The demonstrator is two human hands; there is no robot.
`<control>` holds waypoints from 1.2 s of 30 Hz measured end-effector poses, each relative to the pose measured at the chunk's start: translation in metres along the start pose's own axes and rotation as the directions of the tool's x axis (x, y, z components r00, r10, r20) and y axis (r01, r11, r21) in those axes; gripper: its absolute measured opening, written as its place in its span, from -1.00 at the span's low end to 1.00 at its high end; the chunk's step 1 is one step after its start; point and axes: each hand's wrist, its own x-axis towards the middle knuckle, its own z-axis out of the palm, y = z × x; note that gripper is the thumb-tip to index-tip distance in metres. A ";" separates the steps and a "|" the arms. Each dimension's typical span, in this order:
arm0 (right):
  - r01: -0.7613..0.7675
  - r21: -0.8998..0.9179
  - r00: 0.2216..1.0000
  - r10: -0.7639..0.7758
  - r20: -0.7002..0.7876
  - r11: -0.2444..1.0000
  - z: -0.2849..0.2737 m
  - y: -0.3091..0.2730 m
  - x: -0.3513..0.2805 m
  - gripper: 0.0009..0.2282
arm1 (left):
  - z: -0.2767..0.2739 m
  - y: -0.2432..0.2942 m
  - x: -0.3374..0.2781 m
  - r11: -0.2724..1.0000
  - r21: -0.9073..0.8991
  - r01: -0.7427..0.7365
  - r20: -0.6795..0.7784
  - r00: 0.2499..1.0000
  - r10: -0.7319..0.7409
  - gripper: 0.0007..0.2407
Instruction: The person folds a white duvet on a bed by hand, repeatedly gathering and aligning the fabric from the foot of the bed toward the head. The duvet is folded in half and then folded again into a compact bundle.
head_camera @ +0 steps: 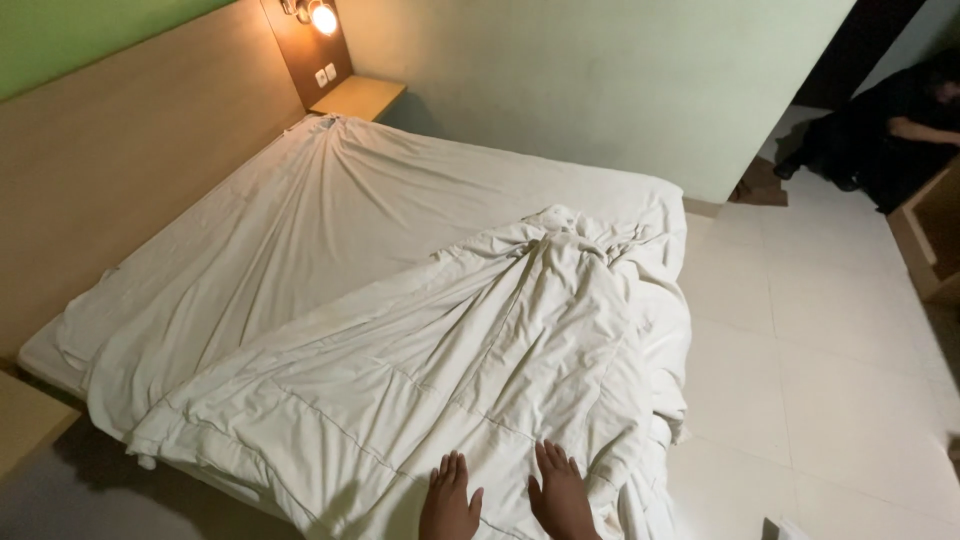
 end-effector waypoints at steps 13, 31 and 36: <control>0.037 0.022 0.998 -0.036 -0.060 0.999 -0.071 -0.035 -0.015 -0.48 | -0.074 0.092 -0.013 0.979 -0.152 0.135 -0.168 0.973 -0.161 -0.77; 0.444 0.040 0.890 -0.446 0.093 0.895 -0.150 0.070 0.031 -0.36 | -0.004 0.219 -0.011 0.913 -0.286 0.290 -0.322 0.869 -0.376 -0.56; 0.535 0.070 0.841 -0.539 0.058 0.842 -0.163 0.092 0.029 -0.41 | 0.009 0.250 -0.026 0.893 -0.301 0.334 -0.395 0.808 -0.436 -0.54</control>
